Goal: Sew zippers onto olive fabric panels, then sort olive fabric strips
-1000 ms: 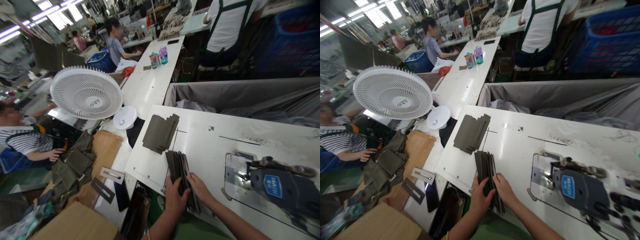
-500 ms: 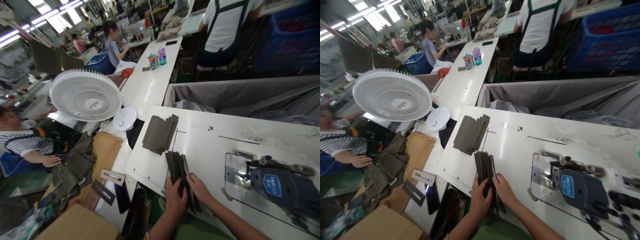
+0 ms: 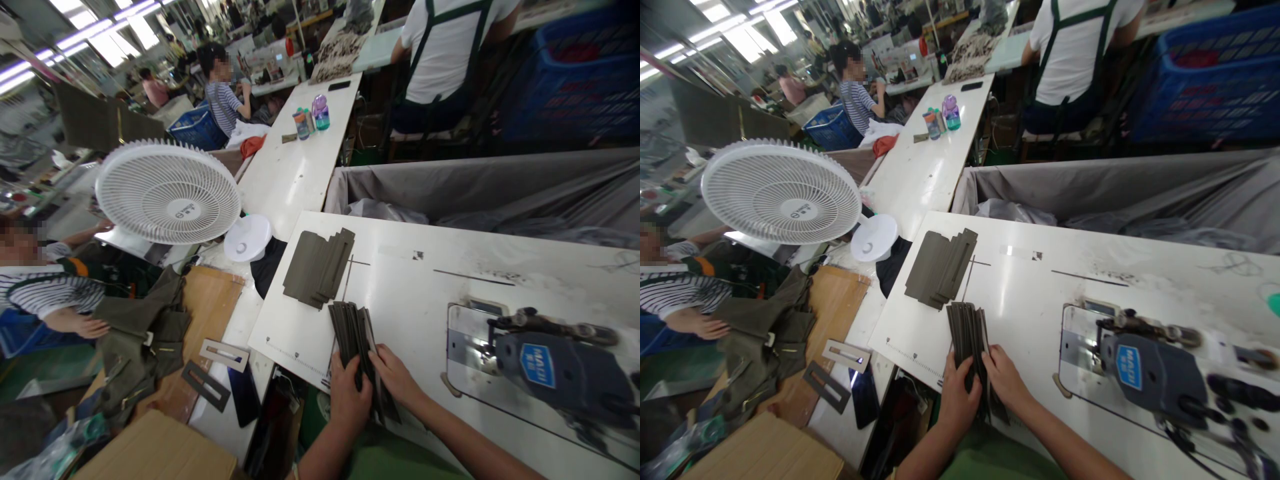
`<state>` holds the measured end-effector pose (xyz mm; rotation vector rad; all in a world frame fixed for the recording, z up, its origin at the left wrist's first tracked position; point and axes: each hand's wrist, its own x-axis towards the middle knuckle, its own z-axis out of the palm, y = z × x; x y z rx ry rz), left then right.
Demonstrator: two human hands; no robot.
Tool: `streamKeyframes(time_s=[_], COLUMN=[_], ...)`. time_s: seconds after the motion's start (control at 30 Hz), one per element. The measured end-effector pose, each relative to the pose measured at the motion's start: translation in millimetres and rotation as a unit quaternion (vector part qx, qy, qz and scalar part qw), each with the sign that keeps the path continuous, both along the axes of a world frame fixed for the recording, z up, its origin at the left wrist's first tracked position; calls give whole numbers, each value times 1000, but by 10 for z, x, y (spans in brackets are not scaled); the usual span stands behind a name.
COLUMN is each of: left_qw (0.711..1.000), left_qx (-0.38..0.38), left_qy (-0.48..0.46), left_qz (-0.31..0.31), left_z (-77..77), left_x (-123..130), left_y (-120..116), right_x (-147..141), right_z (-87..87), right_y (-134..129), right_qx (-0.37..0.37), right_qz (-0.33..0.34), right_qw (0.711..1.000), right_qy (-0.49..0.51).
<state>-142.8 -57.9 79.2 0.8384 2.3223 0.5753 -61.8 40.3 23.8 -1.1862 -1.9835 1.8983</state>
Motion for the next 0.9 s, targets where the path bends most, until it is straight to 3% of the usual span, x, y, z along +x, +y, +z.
streamKeyframes(time_s=[0.5, 0.9], left_qw=[1000, 1000], left_qx=[-1, -7], left_qy=[-1, 5], left_qz=[5, 9], left_z=[-58, -60], left_x=[-6, 8], left_y=[-26, -21], right_x=[-50, -25], right_z=[193, 169], right_y=[9, -4], right_qx=[-23, -36], right_qz=[-7, -16], right_qw=[1000, 999], right_qy=[-1, 8])
